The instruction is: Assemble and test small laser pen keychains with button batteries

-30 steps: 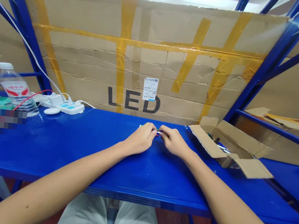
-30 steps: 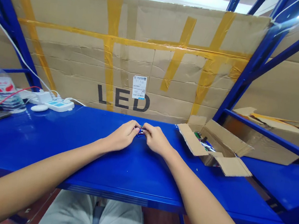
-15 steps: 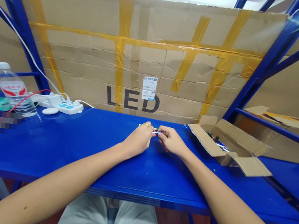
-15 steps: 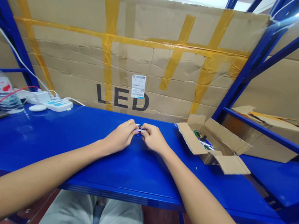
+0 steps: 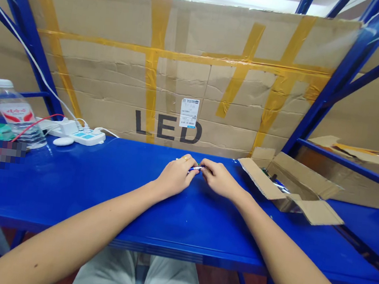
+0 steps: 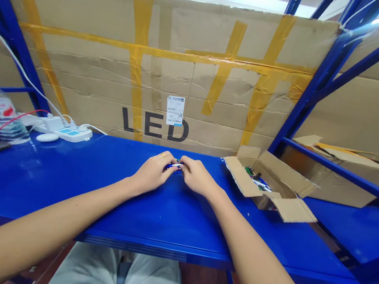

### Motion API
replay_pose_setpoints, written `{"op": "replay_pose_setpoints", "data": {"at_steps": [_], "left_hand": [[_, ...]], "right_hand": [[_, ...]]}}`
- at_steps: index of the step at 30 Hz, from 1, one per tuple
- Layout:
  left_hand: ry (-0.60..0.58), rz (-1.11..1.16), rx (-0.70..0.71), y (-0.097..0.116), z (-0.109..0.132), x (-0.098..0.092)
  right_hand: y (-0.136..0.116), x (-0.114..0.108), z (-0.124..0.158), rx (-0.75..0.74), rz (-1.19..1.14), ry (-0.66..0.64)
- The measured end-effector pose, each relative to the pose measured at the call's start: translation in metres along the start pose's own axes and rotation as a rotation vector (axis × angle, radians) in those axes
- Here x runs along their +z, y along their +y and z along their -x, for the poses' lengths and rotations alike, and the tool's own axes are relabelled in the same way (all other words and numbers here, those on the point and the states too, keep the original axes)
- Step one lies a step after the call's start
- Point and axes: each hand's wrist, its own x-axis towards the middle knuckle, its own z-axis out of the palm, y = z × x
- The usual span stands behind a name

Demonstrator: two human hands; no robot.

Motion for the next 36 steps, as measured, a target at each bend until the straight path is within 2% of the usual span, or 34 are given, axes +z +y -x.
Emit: {"op": "replay_pose_setpoints", "data": {"at_steps": [8, 14, 18, 24, 30, 36], "left_hand": [[-0.081, 0.139, -0.115, -0.003, 0.000, 0.001], [-0.072, 0.280, -0.081, -0.003, -0.001, 0.003], [-0.043, 0.341, -0.111, 0.000, 0.000, 0.004], [-0.060, 0.323, -0.101, 0.002, -0.002, -0.001], [-0.155, 0.291, -0.063, 0.003, -0.004, -0.009], [-0.306, 0.629, -0.105, 0.001, 0.002, -0.010]], "right_hand": [[0.004, -0.002, 0.002, 0.005, 0.030, -0.091], [0.006, -0.004, 0.001, -0.020, -0.038, -0.101], [0.004, -0.003, 0.001, 0.009, -0.079, -0.090], [0.004, -0.007, 0.001, 0.019, -0.123, -0.094], [0.006, -0.014, 0.003, 0.086, -0.209, -0.235], [0.009, -0.020, 0.005, 0.096, -0.408, -0.436]]}}
